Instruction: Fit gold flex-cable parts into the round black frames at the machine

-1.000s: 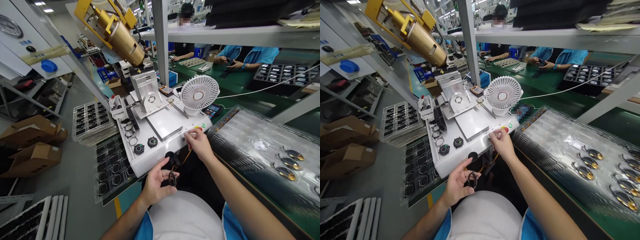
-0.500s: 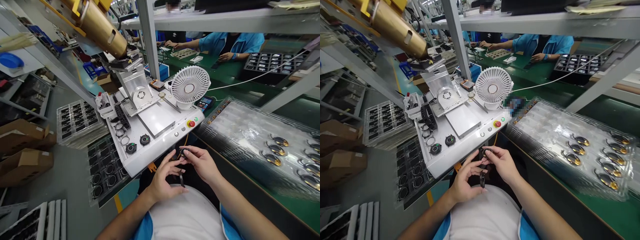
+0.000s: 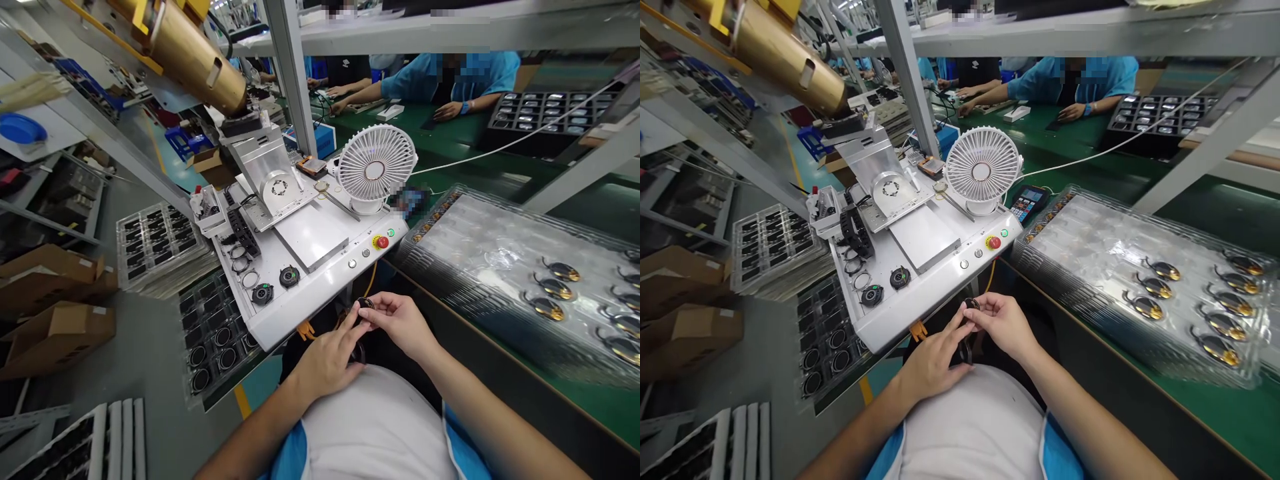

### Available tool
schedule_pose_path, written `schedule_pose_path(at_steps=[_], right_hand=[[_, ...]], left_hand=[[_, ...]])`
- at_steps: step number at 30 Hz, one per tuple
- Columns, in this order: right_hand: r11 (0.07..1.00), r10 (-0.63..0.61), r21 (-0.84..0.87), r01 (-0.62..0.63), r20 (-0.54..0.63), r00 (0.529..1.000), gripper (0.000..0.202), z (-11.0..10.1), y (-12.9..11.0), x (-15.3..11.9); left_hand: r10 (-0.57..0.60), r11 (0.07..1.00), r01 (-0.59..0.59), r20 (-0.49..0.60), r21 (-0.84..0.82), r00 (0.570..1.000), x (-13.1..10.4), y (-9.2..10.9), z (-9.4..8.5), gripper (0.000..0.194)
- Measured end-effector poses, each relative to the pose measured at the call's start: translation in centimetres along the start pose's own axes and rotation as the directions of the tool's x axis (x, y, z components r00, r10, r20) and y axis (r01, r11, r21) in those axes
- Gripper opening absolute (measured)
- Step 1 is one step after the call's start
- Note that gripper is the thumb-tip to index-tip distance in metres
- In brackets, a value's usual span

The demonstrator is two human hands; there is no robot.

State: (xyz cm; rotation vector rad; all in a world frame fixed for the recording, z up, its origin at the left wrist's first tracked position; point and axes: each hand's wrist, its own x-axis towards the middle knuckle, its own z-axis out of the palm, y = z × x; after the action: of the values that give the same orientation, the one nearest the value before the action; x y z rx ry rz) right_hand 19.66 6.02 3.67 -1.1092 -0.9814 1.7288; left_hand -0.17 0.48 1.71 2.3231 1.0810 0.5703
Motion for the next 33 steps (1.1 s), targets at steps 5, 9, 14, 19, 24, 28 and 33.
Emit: schedule_pose_path(at_steps=[5,9,14,19,24,28,33], right_hand=[[0.991,0.099,0.099,-0.094,-0.050,0.994,0.050,-0.2,0.0,-0.3],[0.983,0.126,0.136,-0.125,0.007,0.992,0.047,0.0,-0.5,-0.8],[0.962,0.204,0.160,-0.220,0.109,0.973,0.044,1.8,-0.8,-1.8],[0.971,0.166,0.164,-0.175,0.068,0.984,0.042,4.0,-0.7,-2.7],[0.998,0.026,0.063,-0.025,-0.023,0.999,0.035,5.1,-0.8,-3.2],[1.000,-0.002,-0.013,0.002,-0.025,1.000,0.032,5.5,-0.7,-3.4],[0.998,-0.032,-0.054,0.030,-0.034,0.999,0.030,5.8,-0.4,-3.5]], left_hand=[[-0.035,0.880,-0.027,-0.121,-0.475,0.992,0.2,-0.4,-0.2,0.087],[-0.259,0.576,-0.063,-0.254,-0.815,0.932,0.4,-0.9,-0.1,0.057],[-0.375,0.338,-0.196,-0.323,-0.920,0.869,0.9,-1.1,0.5,0.049],[-0.367,0.283,-0.223,-0.320,-0.933,0.873,0.9,-0.9,1.3,0.054],[-0.328,0.335,-0.283,-0.393,-0.899,0.859,0.5,-1.0,1.5,0.057],[-0.344,0.396,-0.250,-0.395,-0.884,0.852,0.1,-1.4,1.6,0.057],[-0.435,0.453,-0.162,-0.376,-0.877,0.818,-0.5,-2.0,2.0,0.061]])
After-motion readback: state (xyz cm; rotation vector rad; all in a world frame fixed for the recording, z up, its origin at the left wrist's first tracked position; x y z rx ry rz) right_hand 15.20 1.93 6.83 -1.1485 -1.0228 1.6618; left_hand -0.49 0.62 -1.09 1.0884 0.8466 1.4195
